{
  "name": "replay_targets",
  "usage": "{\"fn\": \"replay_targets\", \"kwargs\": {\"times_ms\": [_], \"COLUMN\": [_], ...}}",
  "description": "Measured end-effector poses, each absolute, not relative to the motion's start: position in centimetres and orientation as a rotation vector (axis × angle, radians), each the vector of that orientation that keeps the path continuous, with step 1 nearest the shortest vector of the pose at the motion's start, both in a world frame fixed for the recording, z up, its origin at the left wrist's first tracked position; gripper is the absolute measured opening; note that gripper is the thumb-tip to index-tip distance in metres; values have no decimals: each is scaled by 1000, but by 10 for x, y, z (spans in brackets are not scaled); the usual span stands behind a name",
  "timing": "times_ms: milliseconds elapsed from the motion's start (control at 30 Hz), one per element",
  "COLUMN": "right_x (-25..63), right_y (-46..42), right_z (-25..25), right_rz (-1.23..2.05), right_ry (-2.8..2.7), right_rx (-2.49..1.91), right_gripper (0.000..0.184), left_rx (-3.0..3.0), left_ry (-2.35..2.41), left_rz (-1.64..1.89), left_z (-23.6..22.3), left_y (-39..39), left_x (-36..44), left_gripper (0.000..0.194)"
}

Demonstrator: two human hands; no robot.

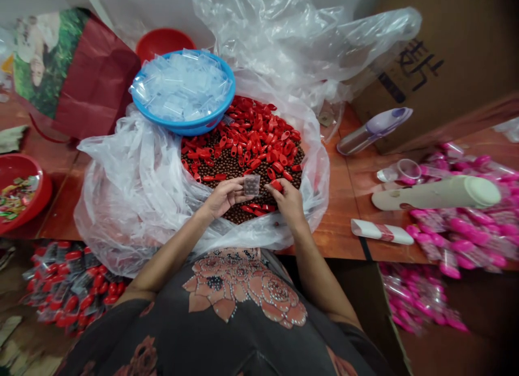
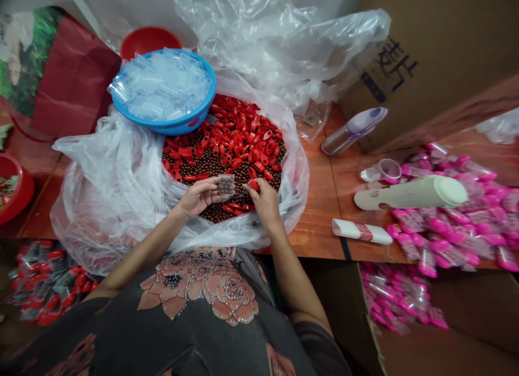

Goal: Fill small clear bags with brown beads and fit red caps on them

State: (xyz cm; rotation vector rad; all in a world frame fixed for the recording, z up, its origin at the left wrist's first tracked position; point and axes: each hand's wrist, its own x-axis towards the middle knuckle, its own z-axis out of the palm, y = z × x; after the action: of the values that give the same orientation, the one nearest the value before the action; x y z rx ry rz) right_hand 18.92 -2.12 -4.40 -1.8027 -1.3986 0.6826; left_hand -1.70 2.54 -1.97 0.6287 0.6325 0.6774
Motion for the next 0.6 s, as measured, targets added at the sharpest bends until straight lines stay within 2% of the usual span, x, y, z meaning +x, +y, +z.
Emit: {"fn": "replay_targets", "kwargs": {"times_ms": [100,200,300,467,600], "right_x": [189,188,183,169,165], "right_y": [-19,-17,-16,-17,-20], "right_z": [-40,-31,-15,7,8], "right_rz": [767,865,888,854,852], "right_ry": [-1263,-1147,-1090,-1230,-1388], "right_rx": [-1729,-1627,-1519,-1428,-1462], "right_gripper": [32,33,25,16,20], "left_rx": [626,768,951,1024,998], "left_ry": [638,670,682,647,635], "left_rz": [684,684,674,642,619], "left_z": [-20,-19,-20,-26,-32], "left_y": [23,19,15,11,9], "left_x": [-17,-16,-13,-9,-7], "left_gripper": [39,46,48,46,44]}}
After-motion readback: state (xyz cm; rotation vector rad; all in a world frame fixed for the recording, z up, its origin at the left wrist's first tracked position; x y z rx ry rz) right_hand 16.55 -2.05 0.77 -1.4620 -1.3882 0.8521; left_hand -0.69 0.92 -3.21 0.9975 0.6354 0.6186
